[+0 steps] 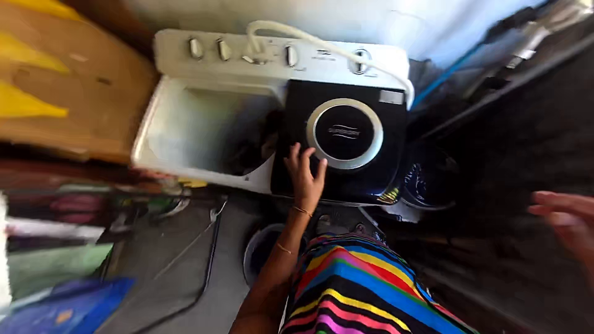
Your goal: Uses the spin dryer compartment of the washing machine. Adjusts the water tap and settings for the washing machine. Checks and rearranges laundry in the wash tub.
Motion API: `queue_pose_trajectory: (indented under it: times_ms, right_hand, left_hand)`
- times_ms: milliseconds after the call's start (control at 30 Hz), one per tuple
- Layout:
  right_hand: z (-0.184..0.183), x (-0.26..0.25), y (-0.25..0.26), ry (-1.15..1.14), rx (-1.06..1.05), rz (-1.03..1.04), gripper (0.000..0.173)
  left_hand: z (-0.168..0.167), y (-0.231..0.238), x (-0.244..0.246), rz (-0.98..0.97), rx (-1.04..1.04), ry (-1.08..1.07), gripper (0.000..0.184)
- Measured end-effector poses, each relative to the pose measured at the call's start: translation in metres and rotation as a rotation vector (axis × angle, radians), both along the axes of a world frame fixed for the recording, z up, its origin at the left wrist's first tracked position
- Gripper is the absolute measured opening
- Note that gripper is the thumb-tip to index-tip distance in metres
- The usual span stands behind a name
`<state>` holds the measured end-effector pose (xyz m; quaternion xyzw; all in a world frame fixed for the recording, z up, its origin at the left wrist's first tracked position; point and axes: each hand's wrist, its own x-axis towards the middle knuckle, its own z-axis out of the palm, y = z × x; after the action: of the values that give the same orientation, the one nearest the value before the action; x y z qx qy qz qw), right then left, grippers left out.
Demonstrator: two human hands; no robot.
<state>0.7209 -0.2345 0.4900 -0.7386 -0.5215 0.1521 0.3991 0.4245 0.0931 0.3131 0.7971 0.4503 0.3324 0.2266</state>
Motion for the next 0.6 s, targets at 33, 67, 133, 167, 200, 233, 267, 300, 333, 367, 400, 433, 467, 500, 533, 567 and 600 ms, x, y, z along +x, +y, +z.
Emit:
queue_pose_trajectory:
  times_ms: [33, 67, 133, 167, 200, 233, 267, 300, 333, 367, 400, 433, 467, 500, 533, 567, 600]
  right_hand:
    - [-0.021, 0.0, 0.022, -0.062, -0.007, 0.045, 0.032]
    - [-0.04, -0.007, 0.044, -0.115, -0.035, 0.079, 0.031]
    - [-0.073, -0.028, 0.085, -0.151, -0.083, 0.145, 0.029]
    - [-0.086, -0.041, 0.105, -0.143, -0.084, 0.189, 0.028]
    - [-0.096, -0.055, 0.124, -0.132, -0.069, 0.241, 0.027]
    - [-0.105, -0.069, 0.142, -0.124, -0.042, 0.298, 0.027]
    - [-0.113, -0.083, 0.16, -0.117, -0.014, 0.357, 0.026]
    - [-0.121, -0.098, 0.177, -0.112, 0.011, 0.41, 0.025]
    - [-0.129, -0.112, 0.193, -0.115, 0.03, 0.456, 0.025]
    - [-0.138, -0.126, 0.207, -0.127, 0.041, 0.491, 0.026]
    - [-0.145, -0.14, 0.22, -0.15, 0.049, 0.511, 0.026]
    - [-0.152, -0.152, 0.233, -0.169, 0.058, 0.521, 0.028]
    - [-0.158, -0.165, 0.246, -0.192, 0.069, 0.523, 0.029]
    - [-0.164, -0.177, 0.259, -0.212, 0.074, 0.519, 0.032]
    - [-0.169, -0.188, 0.271, -0.229, 0.072, 0.513, 0.035]
    - [-0.174, -0.199, 0.283, -0.24, 0.068, 0.508, 0.037]
    - [-0.18, -0.21, 0.293, -0.249, 0.066, 0.501, 0.04]
  left_hand:
    - [-0.008, -0.012, -0.005, 0.019, 0.007, -0.004, 0.049]
    - [-0.016, -0.023, -0.011, 0.046, 0.005, -0.009, 0.048]
    - [-0.024, -0.037, -0.031, 0.115, -0.018, -0.025, 0.047]
    - [-0.026, -0.039, -0.044, 0.153, -0.025, -0.028, 0.046]
    - [-0.026, -0.037, -0.058, 0.189, -0.029, -0.025, 0.046]
    - [-0.023, -0.032, -0.073, 0.225, -0.034, -0.016, 0.047]
    - [-0.019, -0.024, -0.088, 0.264, -0.048, -0.008, 0.047]
    - [-0.016, -0.013, -0.105, 0.307, -0.067, -0.005, 0.048]
    - [-0.015, 0.0, -0.121, 0.357, -0.068, -0.007, 0.048]
    - [-0.014, 0.015, -0.138, 0.41, -0.061, -0.013, 0.047]
    - [-0.014, 0.033, -0.152, 0.46, -0.053, -0.017, 0.048]
    - [-0.013, 0.052, -0.165, 0.501, -0.055, -0.011, 0.049]
    - [-0.012, 0.073, -0.177, 0.526, -0.067, 0.009, 0.05]
    - [-0.011, 0.096, -0.186, 0.524, -0.096, 0.041, 0.053]
    - [-0.008, 0.119, -0.193, 0.488, -0.155, 0.074, 0.055]
    - [-0.008, 0.143, -0.198, 0.427, -0.226, 0.106, 0.057]
    - [-0.011, 0.167, -0.201, 0.351, -0.303, 0.137, 0.058]
